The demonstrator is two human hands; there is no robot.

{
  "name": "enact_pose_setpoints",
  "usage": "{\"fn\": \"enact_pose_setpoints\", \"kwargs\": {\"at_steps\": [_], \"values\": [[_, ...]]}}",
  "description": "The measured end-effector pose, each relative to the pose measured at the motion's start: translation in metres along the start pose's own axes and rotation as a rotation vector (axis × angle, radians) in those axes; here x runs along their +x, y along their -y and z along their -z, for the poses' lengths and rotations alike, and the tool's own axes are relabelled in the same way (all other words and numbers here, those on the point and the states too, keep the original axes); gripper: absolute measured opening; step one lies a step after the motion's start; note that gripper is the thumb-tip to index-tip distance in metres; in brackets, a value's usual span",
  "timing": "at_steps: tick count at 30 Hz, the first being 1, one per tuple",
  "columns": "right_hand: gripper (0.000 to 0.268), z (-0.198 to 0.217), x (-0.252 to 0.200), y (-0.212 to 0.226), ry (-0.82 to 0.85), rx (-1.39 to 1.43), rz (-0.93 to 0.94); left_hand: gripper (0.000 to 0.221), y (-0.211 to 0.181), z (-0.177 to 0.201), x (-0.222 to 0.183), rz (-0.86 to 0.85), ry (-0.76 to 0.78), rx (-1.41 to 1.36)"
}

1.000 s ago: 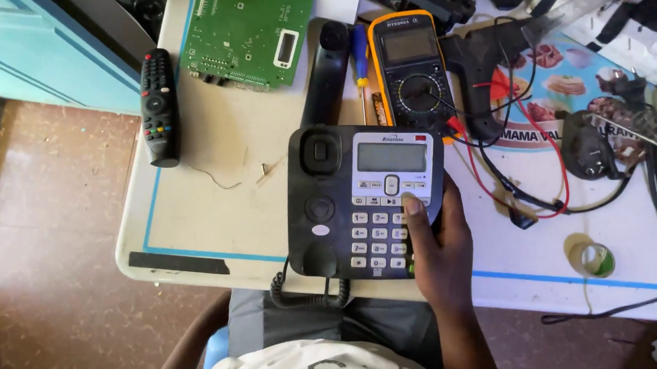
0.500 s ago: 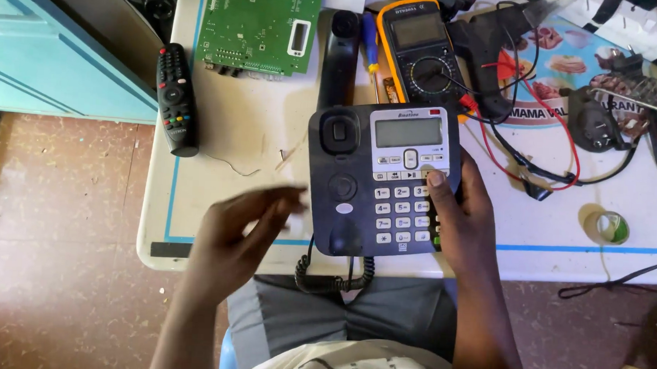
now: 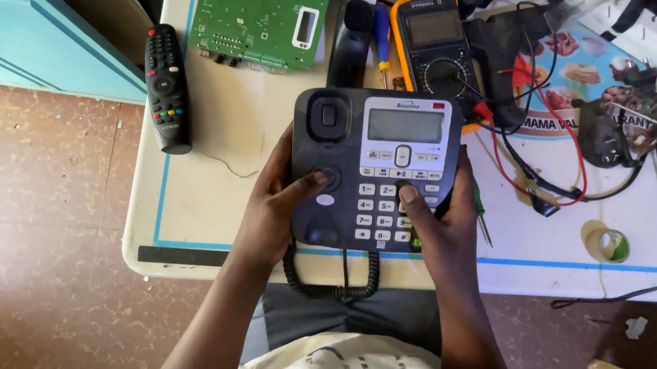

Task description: Disassembling a landline telephone using a screwdriver to remove screws and pry open the casing to access internal components.

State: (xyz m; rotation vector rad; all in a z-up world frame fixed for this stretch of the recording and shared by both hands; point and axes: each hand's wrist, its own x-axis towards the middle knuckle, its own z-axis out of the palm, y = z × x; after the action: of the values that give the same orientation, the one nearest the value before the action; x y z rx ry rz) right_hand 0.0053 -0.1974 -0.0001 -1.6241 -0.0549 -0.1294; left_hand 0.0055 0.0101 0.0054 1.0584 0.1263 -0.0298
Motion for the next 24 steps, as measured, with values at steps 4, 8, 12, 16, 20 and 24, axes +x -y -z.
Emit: {"fn": "enact_pose_setpoints", "kwargs": {"at_steps": [4,8,12,16,20,24], "values": [[0.084,-0.001,0.003,-0.005,-0.019,-0.024,0.032,0.085,0.001,-0.002,0.007,-0.017,-0.006,-0.037],[0.075,-0.007,0.0,0.003,-0.017,-0.062,0.051,0.085,0.005,0.0,0.017,-0.017,-0.051,-0.109],[0.073,-0.008,0.001,0.003,-0.017,-0.076,0.054,0.088,0.004,-0.004,0.021,0.006,-0.064,-0.164],[0.071,-0.005,-0.002,-0.002,-0.01,-0.102,0.076,0.089,0.013,0.008,0.022,0.019,-0.07,-0.191],[0.075,-0.004,0.004,0.008,0.037,-0.073,0.119,0.089,0.014,0.011,0.03,-0.016,-0.012,-0.222],[0.078,-0.002,0.0,0.012,0.066,-0.048,0.097,0.09,0.014,0.01,0.023,-0.027,-0.012,-0.234]]}}
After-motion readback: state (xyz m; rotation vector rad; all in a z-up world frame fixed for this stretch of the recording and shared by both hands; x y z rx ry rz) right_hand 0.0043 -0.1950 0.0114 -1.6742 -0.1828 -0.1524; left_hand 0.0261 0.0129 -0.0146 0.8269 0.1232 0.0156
